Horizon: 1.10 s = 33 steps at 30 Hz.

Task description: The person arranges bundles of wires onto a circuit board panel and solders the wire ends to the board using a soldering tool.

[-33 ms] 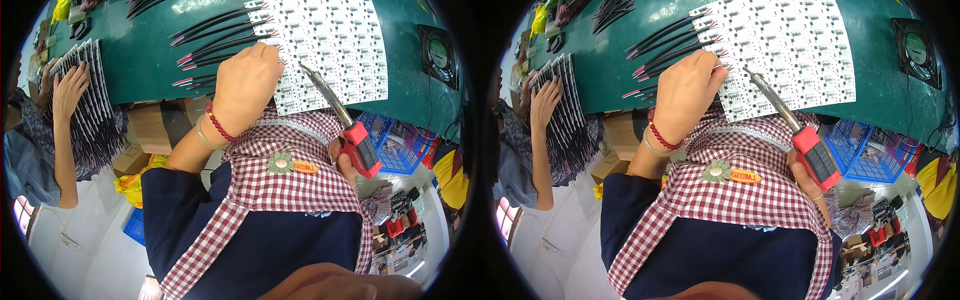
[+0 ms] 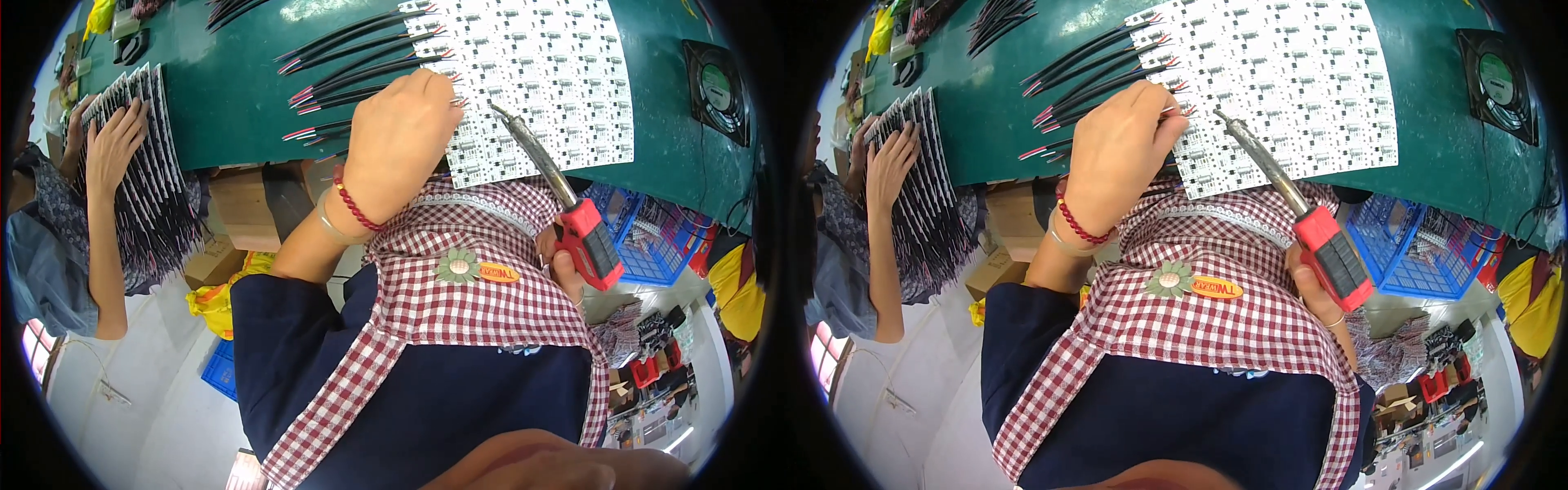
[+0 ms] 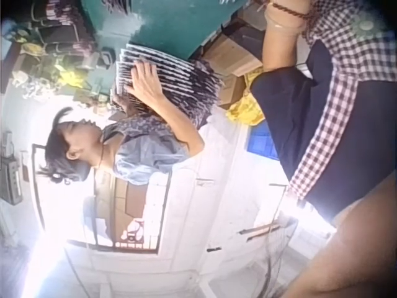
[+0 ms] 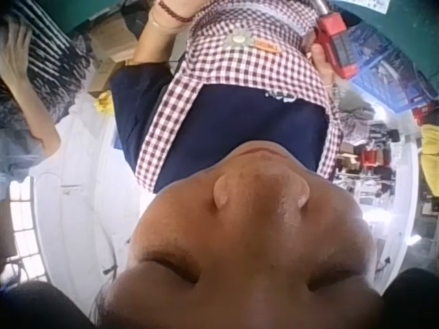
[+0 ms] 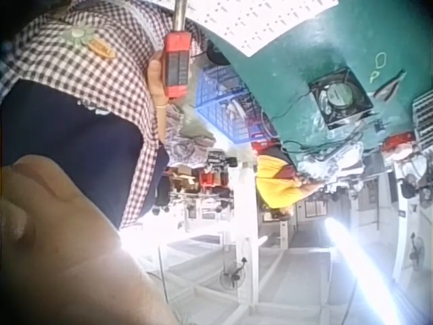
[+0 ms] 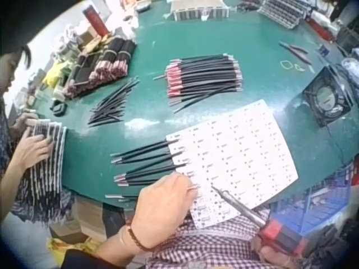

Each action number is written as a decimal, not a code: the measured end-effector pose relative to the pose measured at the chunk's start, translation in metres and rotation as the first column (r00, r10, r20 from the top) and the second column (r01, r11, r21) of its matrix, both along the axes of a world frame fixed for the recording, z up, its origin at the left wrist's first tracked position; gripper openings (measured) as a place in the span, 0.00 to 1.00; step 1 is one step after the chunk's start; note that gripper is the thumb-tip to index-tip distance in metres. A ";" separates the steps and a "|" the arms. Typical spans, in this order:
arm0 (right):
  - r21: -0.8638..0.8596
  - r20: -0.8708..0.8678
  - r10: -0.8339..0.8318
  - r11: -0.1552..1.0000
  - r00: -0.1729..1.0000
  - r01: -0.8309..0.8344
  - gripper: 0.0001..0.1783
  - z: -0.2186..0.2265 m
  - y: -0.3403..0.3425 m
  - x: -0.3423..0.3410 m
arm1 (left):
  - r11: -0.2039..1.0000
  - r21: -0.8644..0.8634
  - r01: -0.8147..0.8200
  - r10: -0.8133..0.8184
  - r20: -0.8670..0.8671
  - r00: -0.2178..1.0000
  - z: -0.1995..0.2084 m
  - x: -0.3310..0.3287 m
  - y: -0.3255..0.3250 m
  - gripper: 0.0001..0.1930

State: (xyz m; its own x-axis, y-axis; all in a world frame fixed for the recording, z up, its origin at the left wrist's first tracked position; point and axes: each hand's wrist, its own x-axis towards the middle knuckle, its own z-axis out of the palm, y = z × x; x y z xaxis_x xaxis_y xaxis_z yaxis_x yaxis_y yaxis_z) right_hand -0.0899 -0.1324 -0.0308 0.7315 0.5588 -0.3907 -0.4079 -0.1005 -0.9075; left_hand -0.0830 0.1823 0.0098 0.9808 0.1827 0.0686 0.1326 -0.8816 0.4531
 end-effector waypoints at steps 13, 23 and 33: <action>0.070 0.066 -0.051 0.997 0.996 0.046 0.35 0.006 0.002 0.007 | 0.960 -0.273 -0.067 0.118 0.174 0.978 0.020 -0.021 -0.011 0.08; -0.249 0.252 0.207 0.958 0.945 -0.144 0.14 -0.018 -0.027 0.002 | 0.970 -0.204 -0.133 0.138 0.009 0.990 -0.014 -0.020 -0.025 0.08; -0.324 0.376 0.226 0.941 0.899 -0.101 0.14 -0.011 -0.016 0.004 | 0.966 -0.214 -0.144 0.139 -0.039 0.989 -0.009 -0.018 -0.024 0.09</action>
State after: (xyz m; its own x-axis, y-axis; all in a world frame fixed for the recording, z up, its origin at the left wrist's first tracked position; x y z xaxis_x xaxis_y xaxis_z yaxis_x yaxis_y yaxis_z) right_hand -0.0854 -0.1483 -0.0415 0.7680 0.5918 -0.2448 0.0311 -0.4161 -0.9088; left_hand -0.1011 0.1579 0.0006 0.9446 0.3280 -0.0103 0.2620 -0.7348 0.6257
